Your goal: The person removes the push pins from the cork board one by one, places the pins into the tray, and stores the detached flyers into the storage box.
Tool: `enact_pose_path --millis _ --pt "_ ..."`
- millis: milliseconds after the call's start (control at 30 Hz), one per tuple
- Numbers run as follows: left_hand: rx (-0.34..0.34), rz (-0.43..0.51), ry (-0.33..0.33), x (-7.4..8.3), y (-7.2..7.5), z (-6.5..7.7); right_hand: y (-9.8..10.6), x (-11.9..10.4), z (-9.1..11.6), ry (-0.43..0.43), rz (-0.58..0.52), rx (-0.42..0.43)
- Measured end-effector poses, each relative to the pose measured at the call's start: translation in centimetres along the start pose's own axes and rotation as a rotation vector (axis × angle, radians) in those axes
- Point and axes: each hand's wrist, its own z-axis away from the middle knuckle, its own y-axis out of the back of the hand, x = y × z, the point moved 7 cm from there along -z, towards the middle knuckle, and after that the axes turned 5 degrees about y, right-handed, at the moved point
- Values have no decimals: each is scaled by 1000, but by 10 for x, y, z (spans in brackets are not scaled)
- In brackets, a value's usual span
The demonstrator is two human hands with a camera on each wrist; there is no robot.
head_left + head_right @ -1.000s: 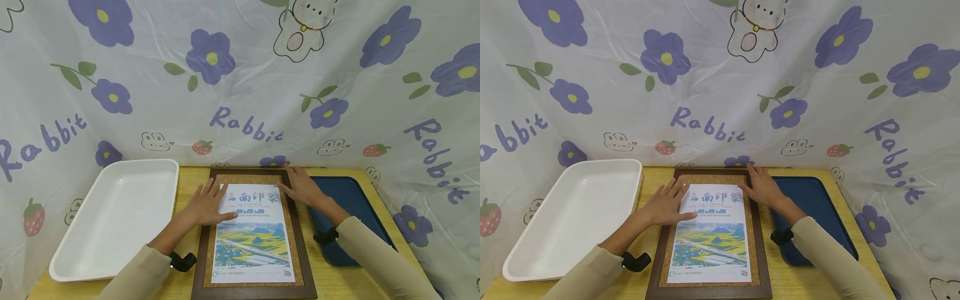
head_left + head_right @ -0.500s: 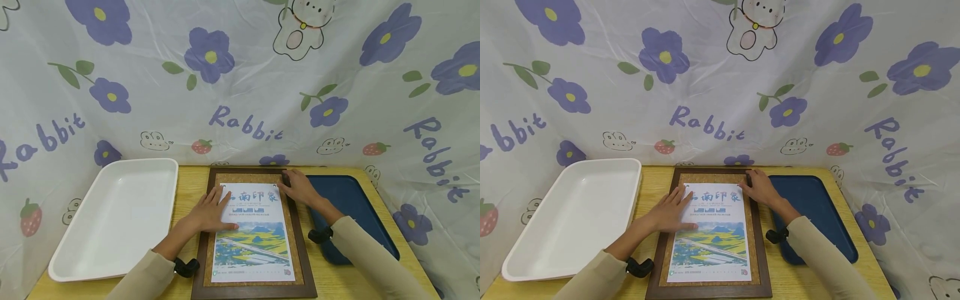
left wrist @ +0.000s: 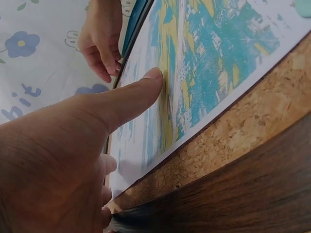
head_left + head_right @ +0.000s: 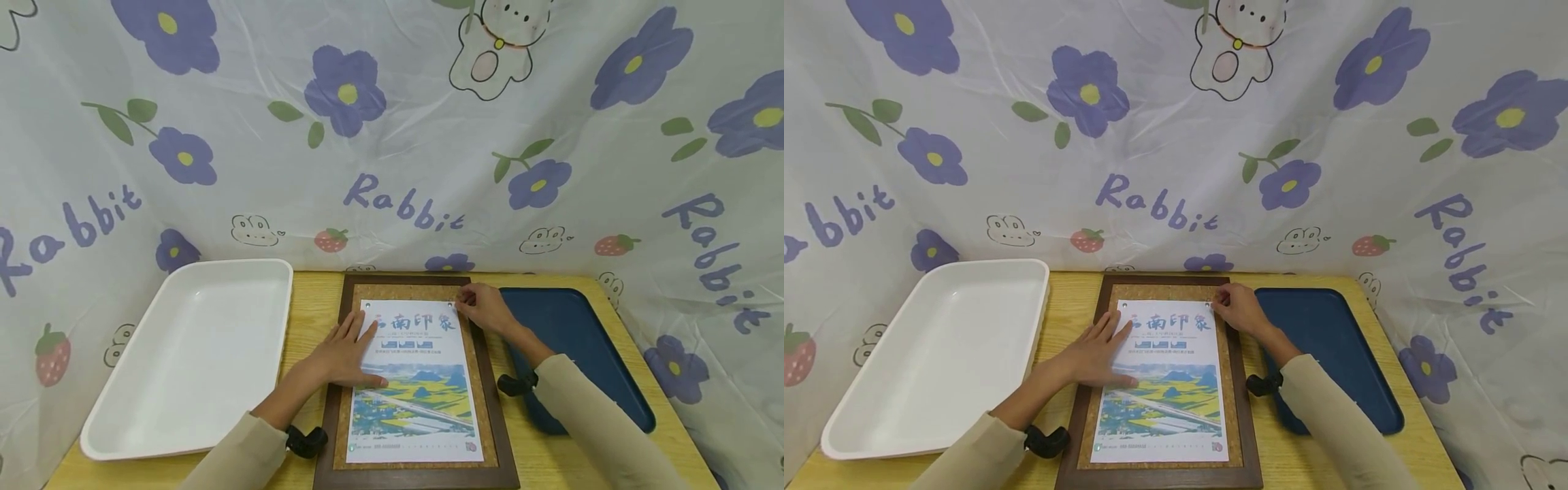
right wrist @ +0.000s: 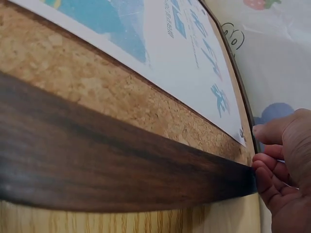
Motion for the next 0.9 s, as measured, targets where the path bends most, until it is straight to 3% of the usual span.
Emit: enact_pose_path --millis 900 --pt "-54 -25 0 4 -3 -1 -12 7 -12 -51 6 -42"
